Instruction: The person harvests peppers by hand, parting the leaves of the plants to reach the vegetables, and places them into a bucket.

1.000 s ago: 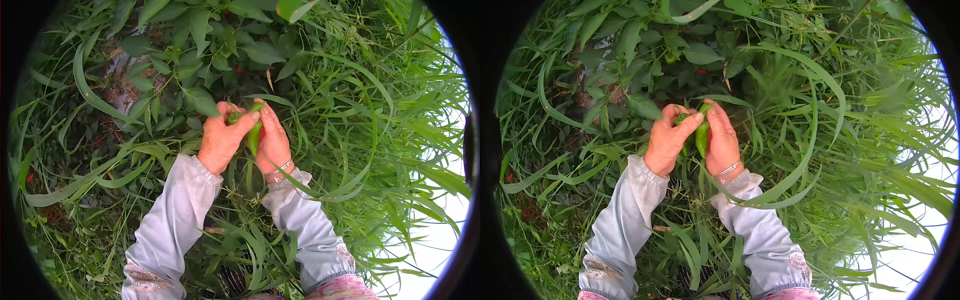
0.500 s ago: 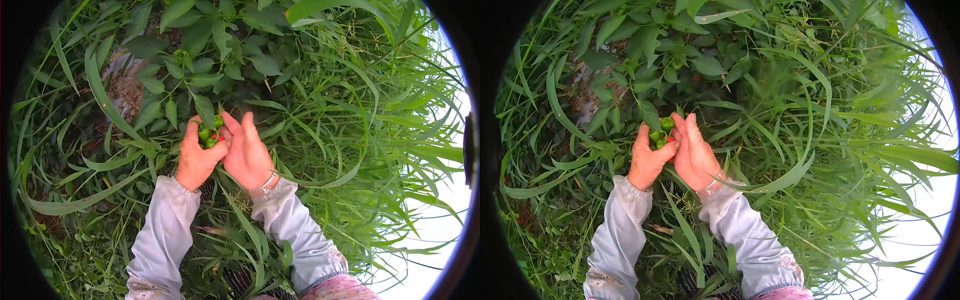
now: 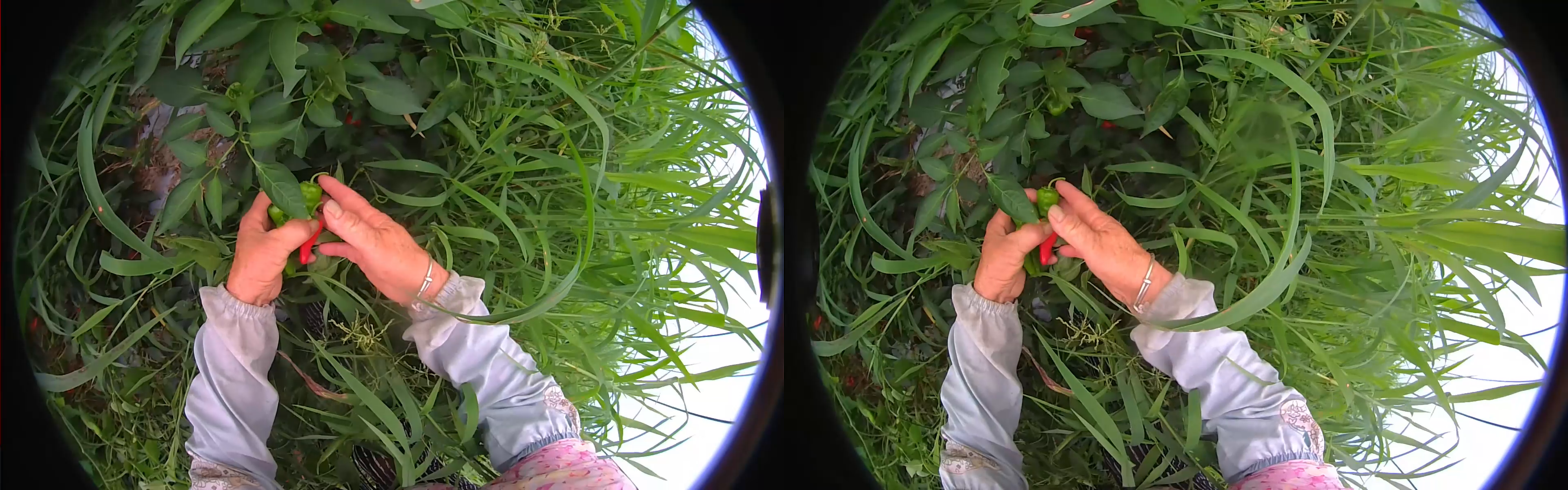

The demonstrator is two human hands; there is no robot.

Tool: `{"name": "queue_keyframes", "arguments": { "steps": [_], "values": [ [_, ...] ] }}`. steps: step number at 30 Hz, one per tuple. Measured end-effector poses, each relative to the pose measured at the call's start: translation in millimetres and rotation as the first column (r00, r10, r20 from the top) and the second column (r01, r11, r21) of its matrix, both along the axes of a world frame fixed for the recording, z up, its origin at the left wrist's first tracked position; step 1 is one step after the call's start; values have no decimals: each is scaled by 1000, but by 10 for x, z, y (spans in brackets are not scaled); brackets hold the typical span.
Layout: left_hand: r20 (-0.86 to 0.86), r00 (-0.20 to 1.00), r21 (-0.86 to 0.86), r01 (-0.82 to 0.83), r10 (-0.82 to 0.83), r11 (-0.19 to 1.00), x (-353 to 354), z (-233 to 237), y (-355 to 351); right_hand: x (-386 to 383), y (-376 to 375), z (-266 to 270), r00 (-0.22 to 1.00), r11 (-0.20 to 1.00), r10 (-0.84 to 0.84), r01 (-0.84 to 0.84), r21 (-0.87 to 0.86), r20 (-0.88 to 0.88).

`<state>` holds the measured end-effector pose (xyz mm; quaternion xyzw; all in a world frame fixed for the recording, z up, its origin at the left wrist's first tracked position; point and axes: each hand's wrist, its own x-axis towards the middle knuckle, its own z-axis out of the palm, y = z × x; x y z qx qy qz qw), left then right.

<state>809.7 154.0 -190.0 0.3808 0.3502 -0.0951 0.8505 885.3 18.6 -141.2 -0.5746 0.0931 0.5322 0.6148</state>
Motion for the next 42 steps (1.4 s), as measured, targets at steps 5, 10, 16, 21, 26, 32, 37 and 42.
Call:
{"name": "queue_keyframes", "arguments": {
  "steps": [5, 10, 16, 21, 26, 32, 37, 42],
  "values": [
    [75, 997, -123, 32, -23, 992, 78, 183, 6, 610, -257, -221, 853, 891, 285, -68, -448, 437],
    [225, 973, -224, 108, -56, 969, 283, 474, -61, 1127, -619, -664, 828, 739, -350, 531, -415, 438],
    [262, 949, -226, 238, -177, 945, 409, 525, -321, 1226, -926, -660, 688, 693, -574, 697, -185, 444],
    [230, 958, -228, 224, -171, 948, 550, 312, -547, 1377, -1237, -737, 760, 642, -609, 640, -423, 226],
    [163, 952, -145, 285, -261, 948, 537, 69, -804, 1170, -1526, -542, 907, 736, -367, 418, -533, 204],
    [60, 959, -119, 281, -276, 952, 510, -189, -904, 1276, -1421, -586, 863, 906, -351, 411, -100, 362],
    [37, 964, -164, 266, -263, 950, 369, -321, -924, 1375, -1012, -715, 875, 927, -350, 375, -13, 334],
    [23, 960, -163, 278, -278, 947, 291, -375, -864, 1325, -987, -643, 912, 949, -199, 270, -161, 359]
  ]
}}
